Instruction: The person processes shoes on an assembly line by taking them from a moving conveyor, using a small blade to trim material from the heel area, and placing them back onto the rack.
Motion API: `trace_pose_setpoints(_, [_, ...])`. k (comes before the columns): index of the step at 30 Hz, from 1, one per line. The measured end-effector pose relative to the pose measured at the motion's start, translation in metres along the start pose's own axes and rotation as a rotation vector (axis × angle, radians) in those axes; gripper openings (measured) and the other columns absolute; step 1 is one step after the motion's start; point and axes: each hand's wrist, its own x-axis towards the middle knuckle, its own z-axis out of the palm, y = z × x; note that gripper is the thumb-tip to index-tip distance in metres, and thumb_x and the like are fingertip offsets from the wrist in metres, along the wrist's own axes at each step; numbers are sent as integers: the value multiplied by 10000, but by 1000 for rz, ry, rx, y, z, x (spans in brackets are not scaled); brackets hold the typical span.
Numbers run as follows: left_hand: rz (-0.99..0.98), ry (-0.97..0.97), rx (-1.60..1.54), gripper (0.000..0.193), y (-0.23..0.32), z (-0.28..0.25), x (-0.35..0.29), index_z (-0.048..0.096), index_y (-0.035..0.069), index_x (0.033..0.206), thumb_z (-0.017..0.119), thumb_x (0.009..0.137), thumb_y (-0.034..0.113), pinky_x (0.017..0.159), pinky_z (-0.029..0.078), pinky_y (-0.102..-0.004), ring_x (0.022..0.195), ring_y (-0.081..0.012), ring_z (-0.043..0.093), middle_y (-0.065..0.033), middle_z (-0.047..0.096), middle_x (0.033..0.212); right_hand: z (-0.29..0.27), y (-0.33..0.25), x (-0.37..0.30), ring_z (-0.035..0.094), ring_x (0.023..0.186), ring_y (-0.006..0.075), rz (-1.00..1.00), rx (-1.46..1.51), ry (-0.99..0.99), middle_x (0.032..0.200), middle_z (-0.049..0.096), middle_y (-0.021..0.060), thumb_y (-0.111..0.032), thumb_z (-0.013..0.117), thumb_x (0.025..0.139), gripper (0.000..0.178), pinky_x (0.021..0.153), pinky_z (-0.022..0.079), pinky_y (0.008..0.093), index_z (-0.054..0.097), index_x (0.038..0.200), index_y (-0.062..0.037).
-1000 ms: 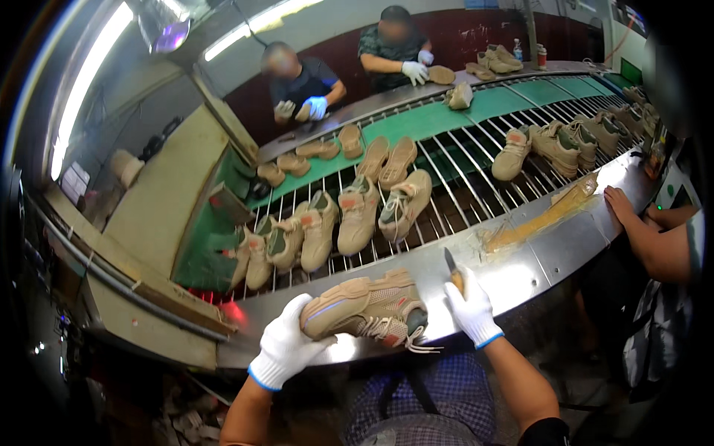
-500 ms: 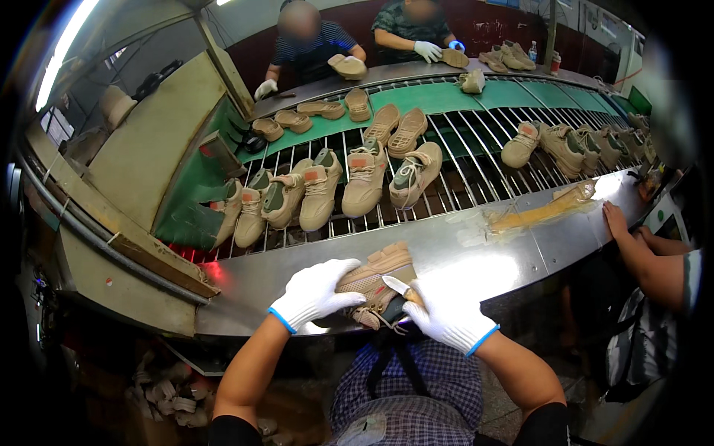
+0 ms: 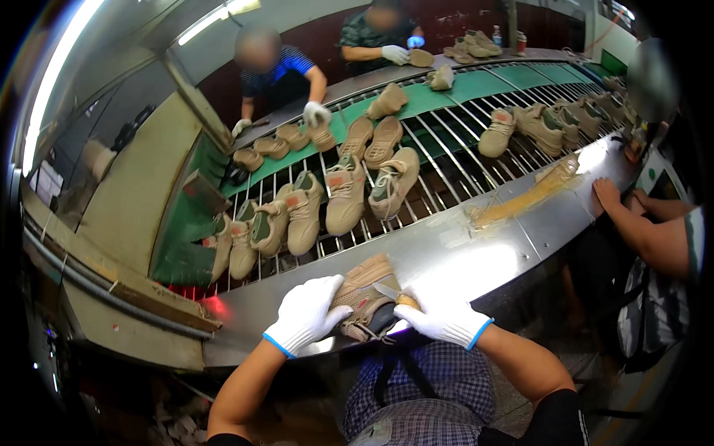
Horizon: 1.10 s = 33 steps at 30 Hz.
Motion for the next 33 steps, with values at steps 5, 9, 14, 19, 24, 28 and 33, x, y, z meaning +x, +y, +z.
trace_pose_setpoints(5, [-180, -44, -47, 1176, 26, -5, 37, 367, 4, 1568, 895, 709, 609, 1001, 561, -464, 1212, -389, 682, -240, 596, 1451, 5, 7, 0, 742, 947, 408, 83, -161, 115, 1027, 753, 216, -480, 585, 1020, 469, 875, 575, 500, 687, 1204, -61])
trace_pose_setpoints(9, [-170, -167, -30, 1264, 43, 3, 59, 298, 37, 1617, 900, 675, 629, 990, 574, -474, 1208, -391, 696, -226, 547, 1524, 18, 5, 15, 740, 922, 427, 74, -114, 163, 988, 745, 230, -475, 570, 1038, 471, 852, 579, 511, 654, 1207, -44])
trace_pose_setpoints(14, [-140, -70, -57, 1131, 33, 19, 66, 408, 72, 1553, 873, 697, 648, 953, 586, -470, 1177, -374, 708, -200, 603, 1441, 38, 44, 43, 708, 617, 377, 24, 513, -1, 819, 713, 237, -432, 551, 1063, 463, 575, 563, 493, 590, 1192, 11])
trace_pose_setpoints(19, [-127, -39, -6, 1041, 35, 20, 59, 455, 85, 1510, 848, 727, 648, 924, 593, -464, 1174, -369, 707, -187, 630, 1403, 28, 24, 30, 733, 837, 455, -83, -122, 127, 896, 723, 259, -466, 554, 1057, 510, 770, 580, 527, 562, 1249, 6])
trace_pose_setpoints(24, [-98, 11, -32, 1003, 32, 20, 62, 474, 89, 1491, 853, 734, 627, 923, 592, -466, 1161, -371, 712, -185, 643, 1381, 26, 29, 43, 712, 932, 393, -50, 298, 3, 971, 715, 257, -465, 616, 1028, 508, 852, 552, 461, 650, 1174, 19])
trace_pose_setpoints(28, [-62, -20, 4, 1000, 27, 12, 50, 474, 85, 1490, 856, 738, 622, 924, 587, -477, 1114, -382, 721, -190, 650, 1359, 9, 33, 8, 710, 909, 344, -230, 77, -122, 976, 717, 224, -483, 669, 1004, 528, 881, 562, 454, 678, 1188, 11])
trace_pose_setpoints(33, [162, -32, -62, 975, 48, 14, 50, 490, 60, 1476, 867, 745, 582, 949, 571, -474, 1142, -375, 698, -172, 651, 1356, 10, 67, 59, 686, 773, 148, -133, 491, 34, 1045, 698, 121, -331, 785, 950, 627, 643, 582, 321, 537, 1429, -12])
